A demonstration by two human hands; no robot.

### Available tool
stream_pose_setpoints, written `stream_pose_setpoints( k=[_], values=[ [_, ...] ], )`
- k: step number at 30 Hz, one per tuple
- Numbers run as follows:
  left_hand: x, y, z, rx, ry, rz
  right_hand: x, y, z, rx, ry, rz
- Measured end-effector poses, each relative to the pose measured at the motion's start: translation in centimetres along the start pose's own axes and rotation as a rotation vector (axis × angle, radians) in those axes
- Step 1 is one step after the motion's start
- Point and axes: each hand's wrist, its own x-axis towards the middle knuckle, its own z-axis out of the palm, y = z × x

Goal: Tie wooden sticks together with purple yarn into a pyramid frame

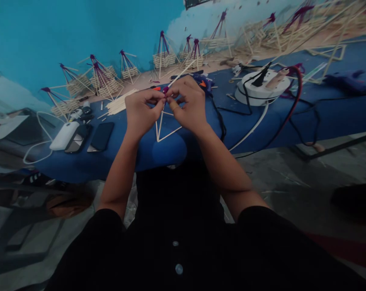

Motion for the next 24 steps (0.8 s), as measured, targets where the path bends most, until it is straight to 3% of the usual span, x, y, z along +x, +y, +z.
stream_pose_setpoints(
  k=[9, 24],
  values=[
    [-0.4, -2.2, 1.8, -0.062, 0.140, 0.038, 0.9, -0.5, -0.5, 0.074, -0.047, 0.037],
    [-0.9, -4.4, 2.9, -0.191, 0.229, 0.157, 1.4, -0.4, -0.7, 0.103, -0.067, 0.098]
  ],
)
